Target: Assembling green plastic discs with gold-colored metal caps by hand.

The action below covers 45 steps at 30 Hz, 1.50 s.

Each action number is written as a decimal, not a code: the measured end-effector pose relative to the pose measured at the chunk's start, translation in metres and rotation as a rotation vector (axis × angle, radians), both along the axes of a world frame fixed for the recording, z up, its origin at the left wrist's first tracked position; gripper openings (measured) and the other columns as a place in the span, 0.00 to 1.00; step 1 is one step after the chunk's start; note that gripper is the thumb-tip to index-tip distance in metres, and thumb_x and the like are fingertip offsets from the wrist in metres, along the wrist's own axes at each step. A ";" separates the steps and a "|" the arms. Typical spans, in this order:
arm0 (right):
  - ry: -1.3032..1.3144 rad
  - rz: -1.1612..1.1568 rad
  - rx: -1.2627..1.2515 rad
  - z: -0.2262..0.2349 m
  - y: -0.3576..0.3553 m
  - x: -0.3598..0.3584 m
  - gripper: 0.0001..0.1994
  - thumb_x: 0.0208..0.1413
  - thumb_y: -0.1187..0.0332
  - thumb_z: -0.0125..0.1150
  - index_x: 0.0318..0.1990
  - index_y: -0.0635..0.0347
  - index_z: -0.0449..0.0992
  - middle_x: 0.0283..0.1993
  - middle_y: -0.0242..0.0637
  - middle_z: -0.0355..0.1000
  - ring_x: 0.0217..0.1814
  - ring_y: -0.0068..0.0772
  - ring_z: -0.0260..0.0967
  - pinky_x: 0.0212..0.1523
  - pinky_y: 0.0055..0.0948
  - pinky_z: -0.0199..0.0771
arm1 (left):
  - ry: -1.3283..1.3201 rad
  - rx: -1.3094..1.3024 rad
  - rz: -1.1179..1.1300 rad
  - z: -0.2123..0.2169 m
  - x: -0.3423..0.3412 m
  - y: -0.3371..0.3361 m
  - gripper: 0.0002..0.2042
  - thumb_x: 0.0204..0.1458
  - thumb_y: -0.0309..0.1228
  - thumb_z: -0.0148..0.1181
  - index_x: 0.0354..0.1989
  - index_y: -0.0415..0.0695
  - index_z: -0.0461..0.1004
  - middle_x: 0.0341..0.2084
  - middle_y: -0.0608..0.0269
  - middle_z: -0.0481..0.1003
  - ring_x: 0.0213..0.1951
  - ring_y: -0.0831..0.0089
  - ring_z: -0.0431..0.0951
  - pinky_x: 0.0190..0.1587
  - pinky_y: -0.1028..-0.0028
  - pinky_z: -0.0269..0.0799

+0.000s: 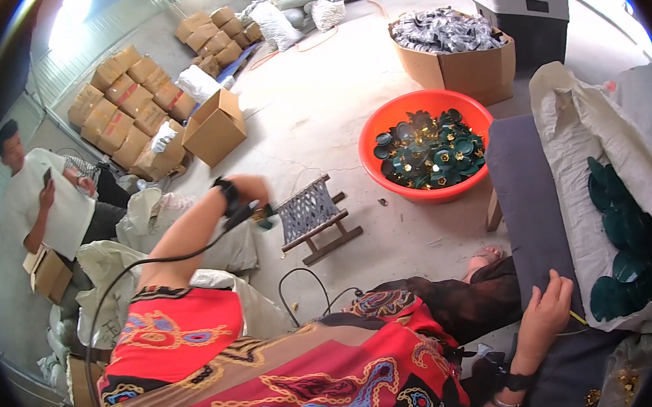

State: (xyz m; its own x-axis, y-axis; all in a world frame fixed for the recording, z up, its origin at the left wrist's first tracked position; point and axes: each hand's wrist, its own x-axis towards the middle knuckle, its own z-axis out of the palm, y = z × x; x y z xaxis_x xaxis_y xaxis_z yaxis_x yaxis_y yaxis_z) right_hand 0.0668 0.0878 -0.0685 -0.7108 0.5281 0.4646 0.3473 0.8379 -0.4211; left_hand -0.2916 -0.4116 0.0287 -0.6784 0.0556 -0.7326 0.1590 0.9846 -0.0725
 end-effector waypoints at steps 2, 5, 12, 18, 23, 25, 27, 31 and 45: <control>0.012 0.004 -0.016 0.000 -0.001 -0.001 0.19 0.43 0.80 0.61 0.46 0.68 0.67 0.43 0.48 0.64 0.46 0.51 0.66 0.44 0.40 0.68 | -0.084 -0.375 -0.028 0.025 0.039 -0.064 0.08 0.27 0.33 0.62 0.18 0.44 0.79 0.15 0.58 0.75 0.17 0.67 0.73 0.18 0.66 0.67; 0.038 0.011 -0.048 0.000 0.001 -0.005 0.18 0.45 0.80 0.61 0.46 0.68 0.67 0.43 0.48 0.64 0.45 0.52 0.67 0.44 0.40 0.68 | -0.464 -0.810 -0.416 0.002 0.109 -0.200 0.16 0.42 0.42 0.62 0.36 0.46 0.81 0.34 0.59 0.79 0.38 0.68 0.78 0.42 0.64 0.73; 0.065 0.021 -0.038 0.000 0.002 -0.007 0.18 0.45 0.80 0.60 0.46 0.69 0.67 0.44 0.50 0.64 0.47 0.53 0.66 0.46 0.40 0.67 | -0.291 -0.692 -0.584 -0.017 0.127 -0.140 0.09 0.39 0.37 0.60 0.27 0.49 0.81 0.28 0.61 0.79 0.32 0.67 0.79 0.34 0.63 0.73; 0.090 -0.019 0.008 -0.015 0.006 0.006 0.18 0.45 0.81 0.59 0.46 0.69 0.67 0.45 0.51 0.64 0.49 0.55 0.65 0.48 0.42 0.66 | 0.469 0.068 -0.302 -0.048 0.031 0.079 0.14 0.41 0.40 0.56 0.25 0.41 0.79 0.26 0.48 0.77 0.31 0.52 0.78 0.35 0.60 0.73; 0.089 -0.034 0.009 0.002 -0.010 0.010 0.16 0.45 0.77 0.61 0.44 0.66 0.70 0.44 0.50 0.66 0.49 0.53 0.65 0.48 0.43 0.66 | 0.595 0.930 -0.770 0.024 0.059 0.259 0.13 0.43 0.31 0.55 0.39 0.43 0.76 0.27 0.50 0.76 0.32 0.54 0.76 0.37 0.61 0.72; 0.086 0.046 0.038 0.023 -0.021 -0.008 0.14 0.46 0.74 0.60 0.42 0.65 0.70 0.39 0.47 0.67 0.43 0.51 0.65 0.42 0.42 0.67 | 0.496 1.447 -0.767 0.075 0.094 0.286 0.16 0.47 0.27 0.59 0.46 0.43 0.72 0.33 0.55 0.76 0.34 0.61 0.77 0.36 0.66 0.73; 0.150 0.078 0.036 0.014 -0.017 -0.013 0.12 0.46 0.74 0.60 0.40 0.63 0.70 0.37 0.44 0.66 0.39 0.49 0.67 0.37 0.40 0.69 | 0.602 1.554 -1.086 0.126 0.123 0.300 0.29 0.42 0.27 0.66 0.56 0.40 0.65 0.44 0.55 0.73 0.42 0.66 0.75 0.41 0.72 0.72; 0.174 0.007 0.010 0.020 -0.020 -0.013 0.12 0.43 0.74 0.61 0.38 0.62 0.72 0.35 0.42 0.66 0.36 0.46 0.68 0.34 0.36 0.69 | 0.586 2.130 -0.983 0.195 0.176 0.294 0.38 0.46 0.51 0.60 0.56 0.29 0.60 0.50 0.41 0.67 0.43 0.58 0.75 0.34 0.74 0.71; 0.235 -0.449 0.067 0.055 -0.005 0.119 0.08 0.52 0.71 0.57 0.40 0.59 0.73 0.35 0.40 0.68 0.33 0.47 0.69 0.32 0.39 0.70 | -0.205 2.614 -0.792 0.251 0.186 0.435 0.41 0.41 0.49 0.65 0.57 0.30 0.58 0.49 0.38 0.67 0.41 0.57 0.76 0.34 0.73 0.73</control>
State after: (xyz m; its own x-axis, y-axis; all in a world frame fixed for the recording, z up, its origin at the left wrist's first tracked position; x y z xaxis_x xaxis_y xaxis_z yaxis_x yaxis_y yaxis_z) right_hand 0.1862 0.0832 -0.0137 -0.2929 0.7211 0.6279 0.5819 0.6555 -0.4814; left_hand -0.1053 0.0232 0.2794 -0.1538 0.3624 0.9192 0.1487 -0.9112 0.3841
